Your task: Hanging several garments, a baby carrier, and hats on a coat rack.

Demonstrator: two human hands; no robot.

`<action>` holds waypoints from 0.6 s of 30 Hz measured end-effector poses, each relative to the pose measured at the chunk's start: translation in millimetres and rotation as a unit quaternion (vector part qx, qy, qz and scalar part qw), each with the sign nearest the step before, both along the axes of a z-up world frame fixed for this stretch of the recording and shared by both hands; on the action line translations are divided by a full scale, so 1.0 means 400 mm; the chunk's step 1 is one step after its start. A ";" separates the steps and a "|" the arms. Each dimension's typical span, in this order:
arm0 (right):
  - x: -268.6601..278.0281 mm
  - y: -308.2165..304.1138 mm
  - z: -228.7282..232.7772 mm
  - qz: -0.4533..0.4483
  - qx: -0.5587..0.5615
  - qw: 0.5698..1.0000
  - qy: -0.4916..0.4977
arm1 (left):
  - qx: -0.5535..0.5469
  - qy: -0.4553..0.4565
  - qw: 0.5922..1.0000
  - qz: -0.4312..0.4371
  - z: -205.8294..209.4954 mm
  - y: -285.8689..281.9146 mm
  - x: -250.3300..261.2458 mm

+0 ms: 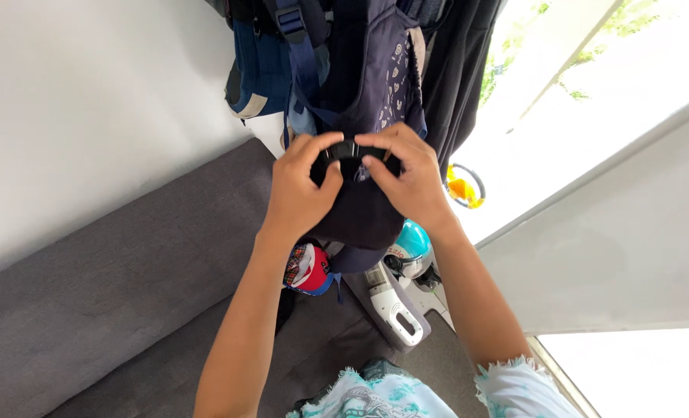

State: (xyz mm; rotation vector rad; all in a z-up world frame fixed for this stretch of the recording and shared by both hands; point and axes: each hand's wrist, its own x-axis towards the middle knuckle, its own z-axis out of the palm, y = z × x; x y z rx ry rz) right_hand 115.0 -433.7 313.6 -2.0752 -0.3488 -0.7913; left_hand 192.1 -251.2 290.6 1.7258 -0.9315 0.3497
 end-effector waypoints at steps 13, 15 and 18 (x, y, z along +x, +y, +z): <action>0.231 -0.084 0.041 -0.006 -0.048 0.997 -0.051 | -0.087 0.014 0.996 0.029 0.005 -0.110 0.208; 0.264 -0.087 0.027 -0.008 -0.059 0.997 -0.056 | -0.083 0.013 0.996 0.011 -0.019 -0.112 0.241; 0.298 -0.077 0.027 -0.008 -0.064 0.996 -0.057 | -0.077 0.009 0.997 -0.006 -0.032 -0.109 0.280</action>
